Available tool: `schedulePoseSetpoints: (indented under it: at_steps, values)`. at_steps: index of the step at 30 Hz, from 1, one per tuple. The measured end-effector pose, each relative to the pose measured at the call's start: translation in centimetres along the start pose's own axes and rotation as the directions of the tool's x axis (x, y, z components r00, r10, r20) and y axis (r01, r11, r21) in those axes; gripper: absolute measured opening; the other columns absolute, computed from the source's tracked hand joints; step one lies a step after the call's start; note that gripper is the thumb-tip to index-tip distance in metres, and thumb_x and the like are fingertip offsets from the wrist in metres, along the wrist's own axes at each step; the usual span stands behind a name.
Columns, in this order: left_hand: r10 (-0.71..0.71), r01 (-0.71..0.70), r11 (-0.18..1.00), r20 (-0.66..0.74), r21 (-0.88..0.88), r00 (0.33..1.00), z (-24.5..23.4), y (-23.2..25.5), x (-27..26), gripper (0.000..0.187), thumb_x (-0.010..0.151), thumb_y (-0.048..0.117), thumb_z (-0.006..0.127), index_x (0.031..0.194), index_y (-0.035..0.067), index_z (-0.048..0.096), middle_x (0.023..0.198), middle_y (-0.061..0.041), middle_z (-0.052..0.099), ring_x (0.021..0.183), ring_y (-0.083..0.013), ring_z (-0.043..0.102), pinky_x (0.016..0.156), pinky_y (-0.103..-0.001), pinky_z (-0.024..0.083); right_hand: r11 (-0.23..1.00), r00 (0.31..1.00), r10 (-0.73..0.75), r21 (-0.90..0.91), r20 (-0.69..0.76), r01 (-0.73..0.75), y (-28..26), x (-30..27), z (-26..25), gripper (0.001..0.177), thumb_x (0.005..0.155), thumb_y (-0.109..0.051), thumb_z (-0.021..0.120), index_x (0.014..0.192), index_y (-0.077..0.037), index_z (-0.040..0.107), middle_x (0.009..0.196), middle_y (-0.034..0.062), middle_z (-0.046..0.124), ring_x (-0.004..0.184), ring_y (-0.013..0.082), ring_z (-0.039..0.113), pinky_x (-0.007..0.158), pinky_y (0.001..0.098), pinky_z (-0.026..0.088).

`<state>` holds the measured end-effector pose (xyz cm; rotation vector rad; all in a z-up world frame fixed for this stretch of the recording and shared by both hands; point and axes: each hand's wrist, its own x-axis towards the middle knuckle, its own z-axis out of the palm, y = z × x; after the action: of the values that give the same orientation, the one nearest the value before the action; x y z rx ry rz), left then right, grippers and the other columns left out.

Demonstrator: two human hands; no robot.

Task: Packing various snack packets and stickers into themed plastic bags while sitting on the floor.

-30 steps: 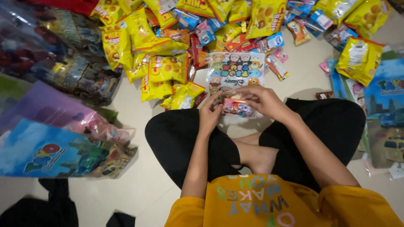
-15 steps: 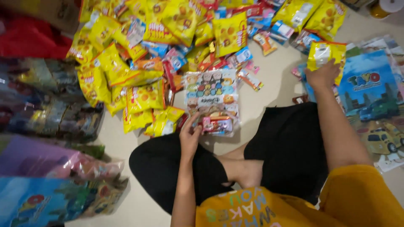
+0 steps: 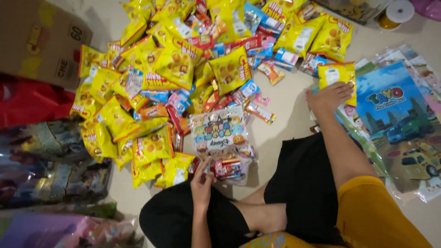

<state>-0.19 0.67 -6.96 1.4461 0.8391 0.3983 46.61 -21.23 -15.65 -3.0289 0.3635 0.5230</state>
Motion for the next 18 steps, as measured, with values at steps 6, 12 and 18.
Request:
schedulePoseSetpoints:
  at_steps: [6, 12, 18]
  values:
    - [-0.108, 0.109, 0.994, -0.029, 0.012, 0.994, 0.8, 2.7, -0.4, 0.045, 0.094, 0.009, 0.063, 0.139, 0.009, 0.066, 0.145, -0.006, 0.064, 0.065, -0.009, 0.055, 0.068, -0.027, 0.052, 0.998, 1.0, -0.022, -0.05, 0.019, 0.023, -0.5, 1.8, -4.4, 0.125, 0.086, -0.093, 0.034, 0.16, 0.006, 0.013, 0.155, 0.0306, 0.046, 0.14, 0.0494, 0.046, 0.113, 0.0699, 0.018]
    - [-0.181, 0.179, 0.983, -0.054, -0.038, 0.982, 0.1, 1.7, -0.3, 0.048, 0.09, -0.001, 0.066, 0.137, 0.01, 0.072, 0.127, -0.003, 0.073, 0.068, -0.0103, 0.052, 0.066, -0.025, 0.047, 0.996, 0.998, -0.056, -0.066, -0.028, 0.054, 1.0, 2.8, -1.8, 0.102, 0.089, -0.051, 0.061, 0.163, -0.003, 0.009, 0.152, 0.0294, 0.049, 0.136, 0.0476, 0.05, 0.113, 0.0688, 0.024]
    - [-0.125, 0.125, 0.992, -0.022, 0.007, 0.992, 0.6, 2.9, -0.7, 0.045, 0.094, 0.007, 0.063, 0.139, 0.012, 0.069, 0.128, -0.003, 0.071, 0.066, -0.0104, 0.054, 0.068, -0.026, 0.048, 0.842, 0.986, -0.09, 0.518, -0.138, 0.149, 4.4, -5.2, -13.4, 0.056, 0.098, -0.02, 0.073, 0.143, -0.001, 0.047, 0.134, 0.0233, 0.051, 0.116, 0.0383, 0.054, 0.092, 0.0471, 0.051]
